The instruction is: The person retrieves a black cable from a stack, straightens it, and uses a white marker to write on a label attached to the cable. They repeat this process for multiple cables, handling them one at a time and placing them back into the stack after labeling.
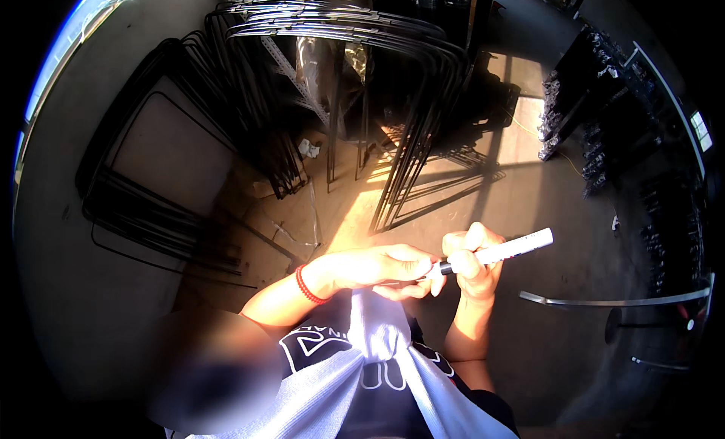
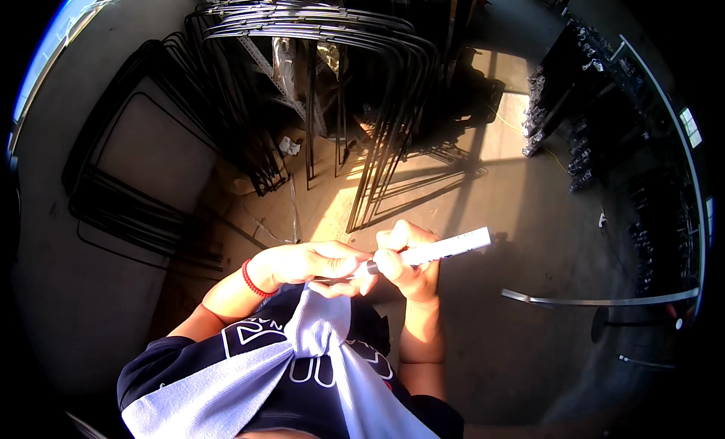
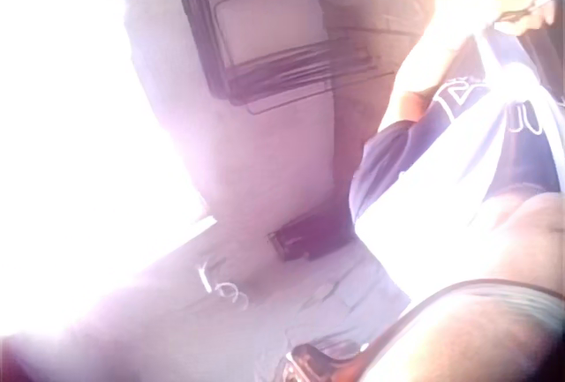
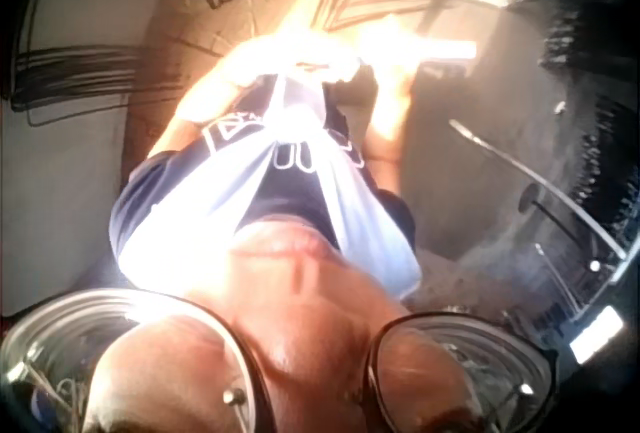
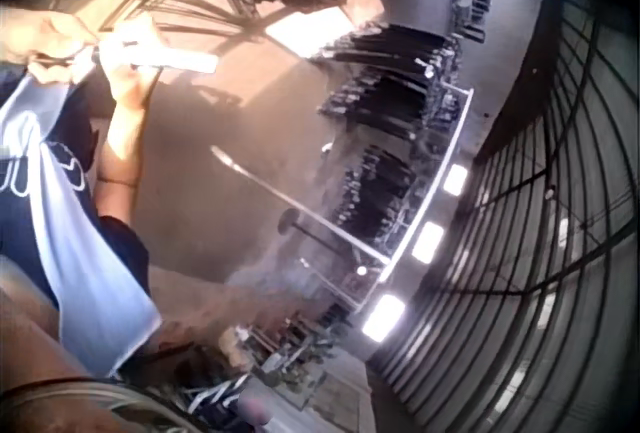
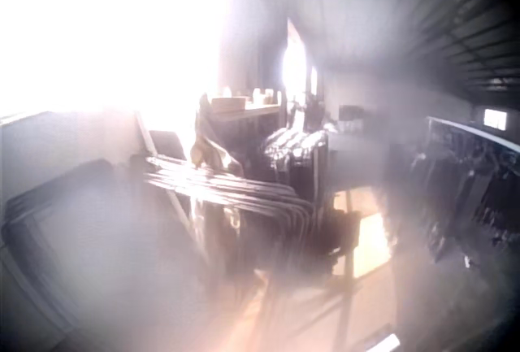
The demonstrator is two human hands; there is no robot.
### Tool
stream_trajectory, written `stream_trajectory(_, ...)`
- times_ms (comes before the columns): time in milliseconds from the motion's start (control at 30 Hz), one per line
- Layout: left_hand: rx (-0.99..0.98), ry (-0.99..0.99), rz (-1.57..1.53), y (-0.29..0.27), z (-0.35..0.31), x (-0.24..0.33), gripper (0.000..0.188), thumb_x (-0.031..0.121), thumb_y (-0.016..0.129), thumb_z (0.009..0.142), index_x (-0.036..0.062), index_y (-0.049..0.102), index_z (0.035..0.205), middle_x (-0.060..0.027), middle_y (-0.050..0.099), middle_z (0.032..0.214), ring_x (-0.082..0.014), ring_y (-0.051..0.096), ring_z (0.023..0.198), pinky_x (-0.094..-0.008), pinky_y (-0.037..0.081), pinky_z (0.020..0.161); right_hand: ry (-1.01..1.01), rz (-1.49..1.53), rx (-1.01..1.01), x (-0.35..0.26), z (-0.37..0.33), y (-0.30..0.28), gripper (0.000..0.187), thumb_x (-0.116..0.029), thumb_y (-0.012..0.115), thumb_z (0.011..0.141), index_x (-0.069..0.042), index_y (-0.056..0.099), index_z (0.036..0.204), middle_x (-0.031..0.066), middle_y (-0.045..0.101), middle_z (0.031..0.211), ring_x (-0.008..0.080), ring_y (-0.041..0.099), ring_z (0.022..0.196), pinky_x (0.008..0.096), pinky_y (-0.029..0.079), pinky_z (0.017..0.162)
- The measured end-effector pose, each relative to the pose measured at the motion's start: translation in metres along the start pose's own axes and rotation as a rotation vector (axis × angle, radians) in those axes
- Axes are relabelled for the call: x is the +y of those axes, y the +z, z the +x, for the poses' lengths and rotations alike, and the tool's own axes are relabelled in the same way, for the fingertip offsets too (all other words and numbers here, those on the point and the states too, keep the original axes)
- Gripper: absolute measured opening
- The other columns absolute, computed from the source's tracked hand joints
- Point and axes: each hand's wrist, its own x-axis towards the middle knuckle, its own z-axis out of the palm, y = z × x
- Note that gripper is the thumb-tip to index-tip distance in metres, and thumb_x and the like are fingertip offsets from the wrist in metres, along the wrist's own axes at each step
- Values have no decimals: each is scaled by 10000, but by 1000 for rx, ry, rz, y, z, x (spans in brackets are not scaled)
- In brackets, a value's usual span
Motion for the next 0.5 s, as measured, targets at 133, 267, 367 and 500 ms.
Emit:
stream_trajectory(133,-213,-71,-217,-37,36,11,419,410,370,891,17,476,792,27,365,569,-20,286,422,-152,206,363,-107,122,-90,17,39,-27,345,-157,573,773,-106,284,590,-20,278,407,74,177,355,255,167,366)
stream_trajectory(267,-15,-10,-27,-56,52,32,415,425,349,894,80,414,674,66,314,552,-11,245,436,-165,154,378,-40,53,174,27,61,-43,334,-120,551,776,-120,275,588,-30,277,422,67,203,360,243,184,384)
stream_trajectory(367,217,120,460,-79,57,42,309,326,375,888,52,428,757,-26,402,555,-112,368,457,-235,283,402,0,25,359,35,86,-43,332,-65,529,778,-130,271,579,-45,265,456,55,236,381,222,201,406)
stream_trajectory(500,507,254,1258,-111,59,74,126,130,466,831,9,431,819,-163,536,608,-320,534,525,-367,410,443,-112,-170,506,57,124,-52,303,-23,514,779,-126,300,592,-40,293,476,55,249,386,211,209,396)
